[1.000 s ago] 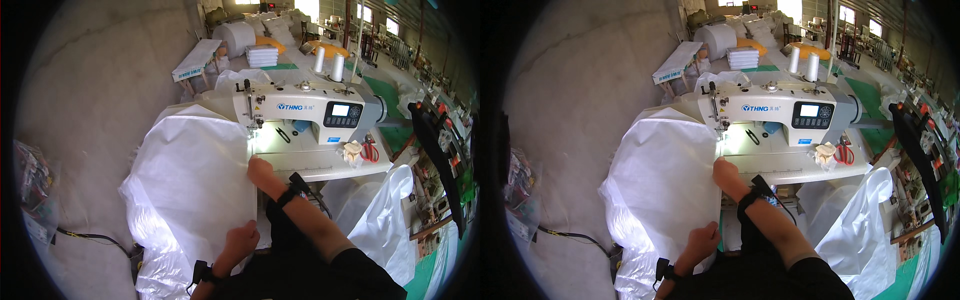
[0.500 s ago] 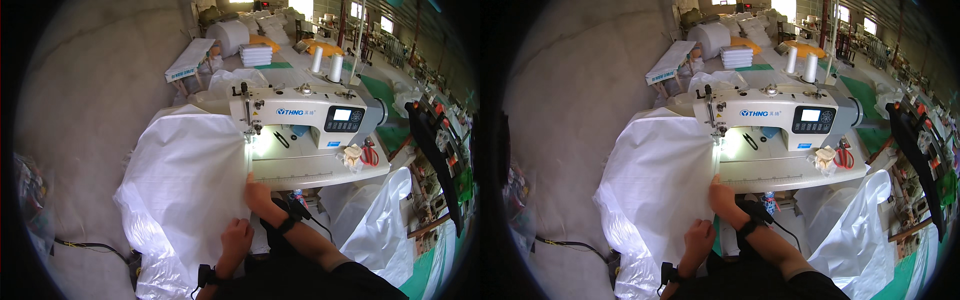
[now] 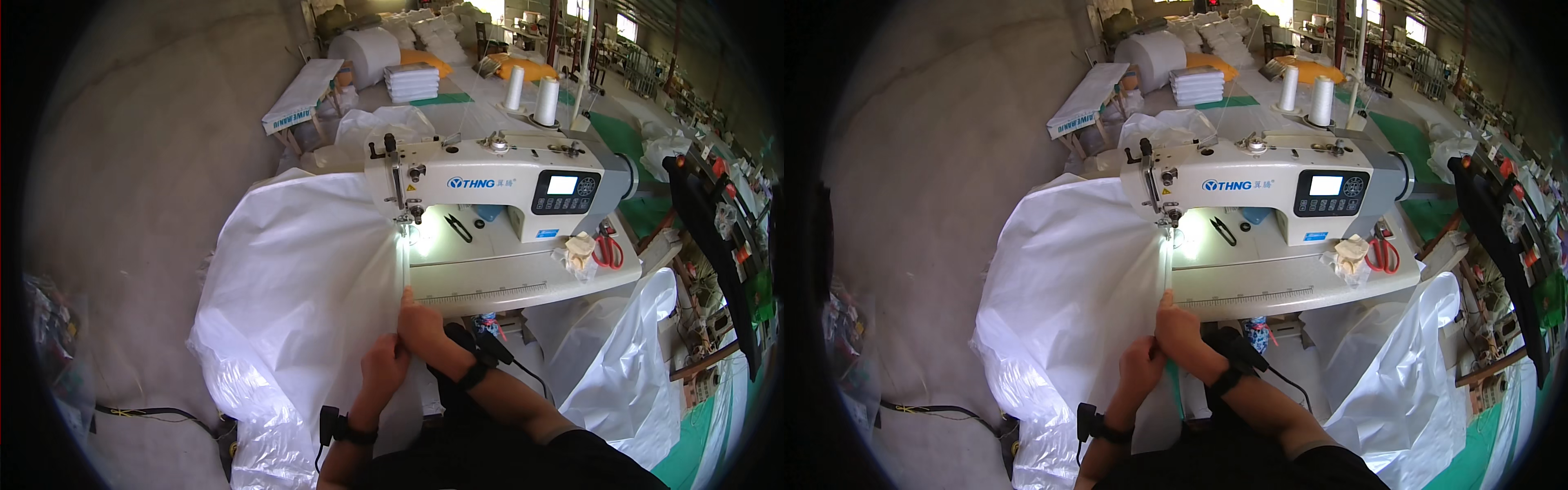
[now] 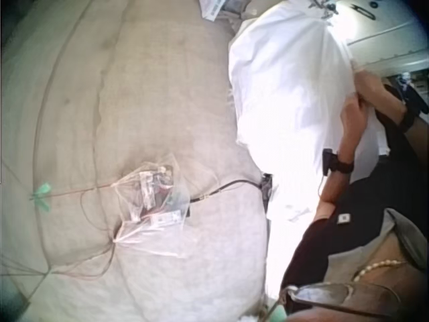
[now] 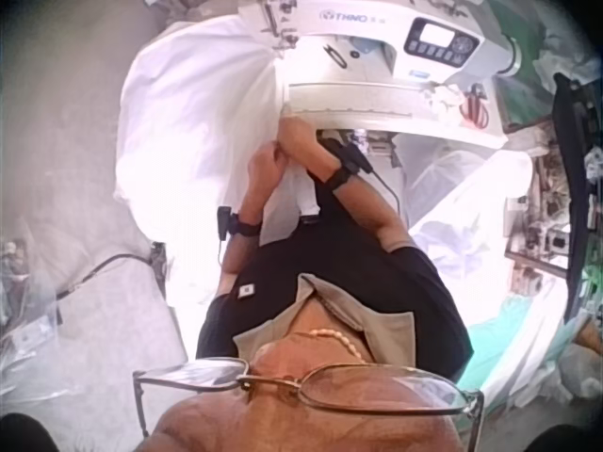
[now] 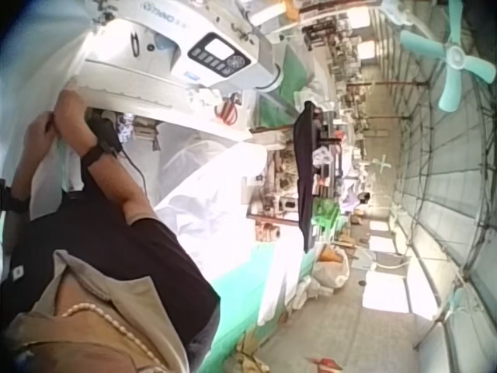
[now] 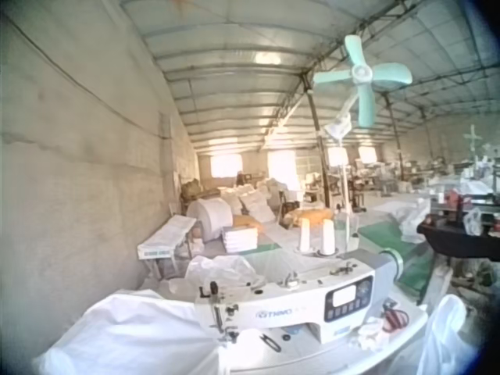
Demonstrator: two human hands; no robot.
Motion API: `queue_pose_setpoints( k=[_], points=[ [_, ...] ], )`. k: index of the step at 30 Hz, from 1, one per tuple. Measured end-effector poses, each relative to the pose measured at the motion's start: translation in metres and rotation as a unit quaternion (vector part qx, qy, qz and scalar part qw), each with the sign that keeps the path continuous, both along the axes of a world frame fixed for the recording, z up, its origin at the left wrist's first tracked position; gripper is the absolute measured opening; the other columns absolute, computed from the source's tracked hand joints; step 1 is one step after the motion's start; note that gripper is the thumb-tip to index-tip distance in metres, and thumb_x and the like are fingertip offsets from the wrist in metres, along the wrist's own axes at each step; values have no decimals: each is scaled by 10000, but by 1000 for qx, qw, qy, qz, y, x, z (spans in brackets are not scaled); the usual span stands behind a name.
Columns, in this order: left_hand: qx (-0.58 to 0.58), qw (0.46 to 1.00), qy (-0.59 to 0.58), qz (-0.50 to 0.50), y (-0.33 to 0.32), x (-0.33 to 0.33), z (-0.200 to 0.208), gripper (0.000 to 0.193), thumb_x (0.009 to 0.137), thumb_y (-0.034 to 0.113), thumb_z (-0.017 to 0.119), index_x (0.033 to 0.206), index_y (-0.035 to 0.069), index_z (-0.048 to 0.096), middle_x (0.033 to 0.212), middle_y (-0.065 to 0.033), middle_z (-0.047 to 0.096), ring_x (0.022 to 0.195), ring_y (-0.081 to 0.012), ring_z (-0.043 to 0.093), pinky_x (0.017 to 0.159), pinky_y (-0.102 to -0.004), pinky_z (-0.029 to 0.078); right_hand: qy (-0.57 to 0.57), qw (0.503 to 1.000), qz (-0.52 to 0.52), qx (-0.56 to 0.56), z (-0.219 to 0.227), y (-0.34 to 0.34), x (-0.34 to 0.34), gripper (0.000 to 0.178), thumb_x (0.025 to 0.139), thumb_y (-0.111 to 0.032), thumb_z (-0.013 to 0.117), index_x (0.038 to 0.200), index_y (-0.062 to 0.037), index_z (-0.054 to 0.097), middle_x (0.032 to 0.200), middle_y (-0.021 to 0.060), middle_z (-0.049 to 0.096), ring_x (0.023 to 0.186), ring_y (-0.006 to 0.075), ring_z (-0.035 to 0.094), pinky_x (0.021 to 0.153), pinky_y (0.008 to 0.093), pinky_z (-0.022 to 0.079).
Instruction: Sewing long seams on large white plastic sheets using an industrial sewing machine.
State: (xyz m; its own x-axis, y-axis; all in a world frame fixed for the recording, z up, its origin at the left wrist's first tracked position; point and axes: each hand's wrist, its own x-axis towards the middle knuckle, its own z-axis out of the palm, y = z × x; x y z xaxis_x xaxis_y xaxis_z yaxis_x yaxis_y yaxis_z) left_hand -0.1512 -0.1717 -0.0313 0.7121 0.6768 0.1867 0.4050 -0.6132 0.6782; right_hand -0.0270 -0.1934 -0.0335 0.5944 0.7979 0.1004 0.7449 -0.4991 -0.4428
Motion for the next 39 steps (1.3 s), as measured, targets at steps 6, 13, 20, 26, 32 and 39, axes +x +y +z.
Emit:
queue_pose_setpoints(
  k=[6, 13, 20, 26, 32, 39],
  points=[
    [65, 997, -27, 27, 16, -7, 7, 138, 803, 135, 583, 916, 58, 606, 894, -146, 615, 857, -347, 587, 746, -426, 469, 11, 999, 10, -48, 11, 11, 15, 538, 816, -105, 480, 1295, 111, 363, 771, 186, 664, 692, 311, 673, 608, 400, 529],
    [332, 934, 24, 133, 76, -44, 6, 403, 794, 252, 651, 1164, 110, 583, 1212, -142, 484, 1185, -370, 417, 957, -536, 319, -90, 994, 9, -54, 11, 38, 43, 395, 845, -124, 495, 1178, 88, 497, 747, 125, 672, 660, 274, 668, 551, 371, 508],
    [238, 944, 160, 162, 136, -34, 3, 515, 830, 453, 599, 1271, 195, 533, 1379, -142, 403, 1312, -387, 298, 1023, -612, 209, -137, 989, 27, -49, 10, 67, 69, 304, 855, -103, 486, 1091, 76, 551, 718, 109, 668, 656, 257, 665, 521, 360, 495],
    [159, 949, 234, 139, 167, -10, 23, 593, 851, 550, 514, 1340, 218, 472, 1457, -135, 321, 1359, -380, 228, 1031, -658, 114, -166, 986, -6, -15, 5, 89, 86, 179, 834, -125, 509, 914, -10, 620, 730, 96, 655, 653, 254, 665, 528, 339, 501],
    [178, 952, 215, 126, 189, -12, 10, 608, 851, 580, 486, 1339, 218, 474, 1451, -151, 326, 1354, -394, 224, 1038, -664, 75, -1, 996, -47, 79, 5, 72, 82, 216, 864, -214, 493, 872, -23, 593, 949, 190, 581, 809, 374, 613, 727, 475, 494],
    [220, 940, 162, 205, 165, -84, 14, 427, 776, 440, 641, 1125, 193, 625, 1241, -110, 507, 1194, -336, 453, 931, -615, 356, 471, 881, 22, 39, -42, -51, 4, 278, 901, -259, 501, 973, -3, 582, 800, 138, 655, 635, 314, 638, 621, 444, 507]
  ],
)
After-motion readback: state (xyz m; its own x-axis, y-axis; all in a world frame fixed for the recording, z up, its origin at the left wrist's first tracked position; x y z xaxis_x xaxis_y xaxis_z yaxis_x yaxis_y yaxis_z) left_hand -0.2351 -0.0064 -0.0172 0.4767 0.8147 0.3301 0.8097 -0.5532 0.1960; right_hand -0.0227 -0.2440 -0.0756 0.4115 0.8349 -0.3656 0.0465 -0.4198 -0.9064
